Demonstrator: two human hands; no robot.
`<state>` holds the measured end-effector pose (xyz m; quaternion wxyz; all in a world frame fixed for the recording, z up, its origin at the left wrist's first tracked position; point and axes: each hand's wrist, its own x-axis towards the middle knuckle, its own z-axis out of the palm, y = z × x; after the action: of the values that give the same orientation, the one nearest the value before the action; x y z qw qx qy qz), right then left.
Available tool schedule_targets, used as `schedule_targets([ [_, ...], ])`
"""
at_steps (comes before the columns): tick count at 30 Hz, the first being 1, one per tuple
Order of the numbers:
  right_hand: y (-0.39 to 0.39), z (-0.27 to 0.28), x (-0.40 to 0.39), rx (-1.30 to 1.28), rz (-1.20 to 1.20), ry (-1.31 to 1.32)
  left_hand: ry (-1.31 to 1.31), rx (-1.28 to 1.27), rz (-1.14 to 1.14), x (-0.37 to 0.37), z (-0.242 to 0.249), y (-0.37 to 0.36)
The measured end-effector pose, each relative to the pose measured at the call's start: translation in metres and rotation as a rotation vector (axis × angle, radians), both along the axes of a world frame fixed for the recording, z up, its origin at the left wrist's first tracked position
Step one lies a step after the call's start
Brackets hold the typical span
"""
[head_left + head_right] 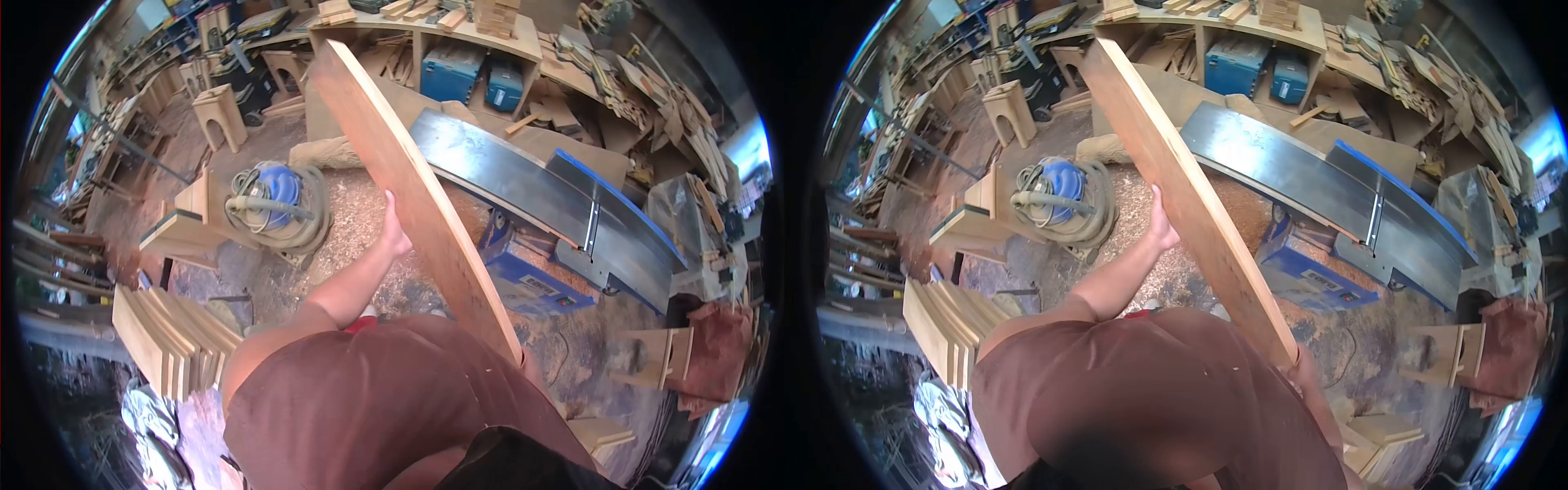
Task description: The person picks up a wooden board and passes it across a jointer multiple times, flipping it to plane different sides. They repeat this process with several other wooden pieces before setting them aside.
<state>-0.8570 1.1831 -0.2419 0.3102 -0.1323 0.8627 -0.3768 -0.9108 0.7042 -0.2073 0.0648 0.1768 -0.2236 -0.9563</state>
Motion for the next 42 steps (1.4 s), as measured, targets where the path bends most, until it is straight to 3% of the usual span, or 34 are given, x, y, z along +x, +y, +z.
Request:
schedule_targets([
  [2,0.004,-0.027,-0.043,-0.132,0.124,0.022,0.066,-0.215,0.109,0.003,0.026,-0.011],
  [6,-0.044,-0.05,-0.092,-0.353,0.275,0.022,0.171,-0.327,0.282,0.025,0.076,-0.039],
  [8,-0.076,-0.049,-0.109,-0.426,0.195,-0.294,0.197,-0.345,0.355,0.044,0.104,-0.043],
  [9,-0.088,-0.06,-0.122,-0.429,0.218,-0.301,0.208,-0.382,0.426,0.052,0.116,-0.045],
  [11,-0.112,-0.081,-0.149,-0.362,0.455,0.015,0.218,-0.429,0.511,0.071,0.137,-0.048],
  [15,-0.144,-0.025,-0.193,-0.222,0.602,0.266,0.22,-0.707,0.894,0.11,0.198,-0.04],
  [17,-0.152,0.01,-0.222,-0.193,0.656,0.402,0.345,-0.789,1.103,0.141,0.234,-0.057],
  [20,-0.171,0.099,-0.245,-0.069,0.664,0.514,0.432,-0.8,1.14,0.215,0.248,-0.097],
  [21,-0.177,0.101,-0.262,-0.074,0.65,0.604,0.449,-0.829,1.155,0.237,0.253,-0.092],
  [23,-0.195,0.122,-0.291,-0.05,0.707,0.745,0.502,-0.774,1.049,0.285,0.236,-0.096],
  [25,-0.221,0.125,-0.326,-0.136,0.76,0.933,0.485,-0.666,1.216,0.32,0.212,-0.08],
  [27,-0.255,0.11,-0.36,-0.158,0.787,1.07,0.628,-0.581,1.011,0.384,0.172,-0.072],
  [28,-0.271,0.113,-0.368,-0.177,0.818,1.023,0.471,-0.413,1.368,0.395,0.167,-0.052],
  [29,-0.283,0.118,-0.368,-0.165,0.836,1.024,0.222,-0.411,1.695,0.385,0.172,-0.022],
  [31,-0.312,0.112,-0.379,-0.159,0.944,1.065,0.0,-0.406,1.844,0.402,0.134,0.006],
  [33,-0.341,0.102,-0.384,-0.172,1.005,1.091,-0.277,-0.825,1.851,0.46,0.024,0.008],
  [34,-0.353,0.095,-0.383,-0.103,1.093,1.097,-0.146,-0.608,1.783,0.478,-0.003,0.032],
  [35,-0.363,0.089,-0.387,-0.028,1.168,1.107,-0.014,-0.391,1.689,0.475,-0.018,0.046],
  [36,-0.372,0.083,-0.396,-0.015,1.131,1.102,-0.01,-0.342,1.67,0.463,-0.03,0.056],
  [42,-0.379,0.057,-0.419,0.126,1.175,1.126,-0.063,-0.324,1.609,0.417,-0.048,0.084],
])
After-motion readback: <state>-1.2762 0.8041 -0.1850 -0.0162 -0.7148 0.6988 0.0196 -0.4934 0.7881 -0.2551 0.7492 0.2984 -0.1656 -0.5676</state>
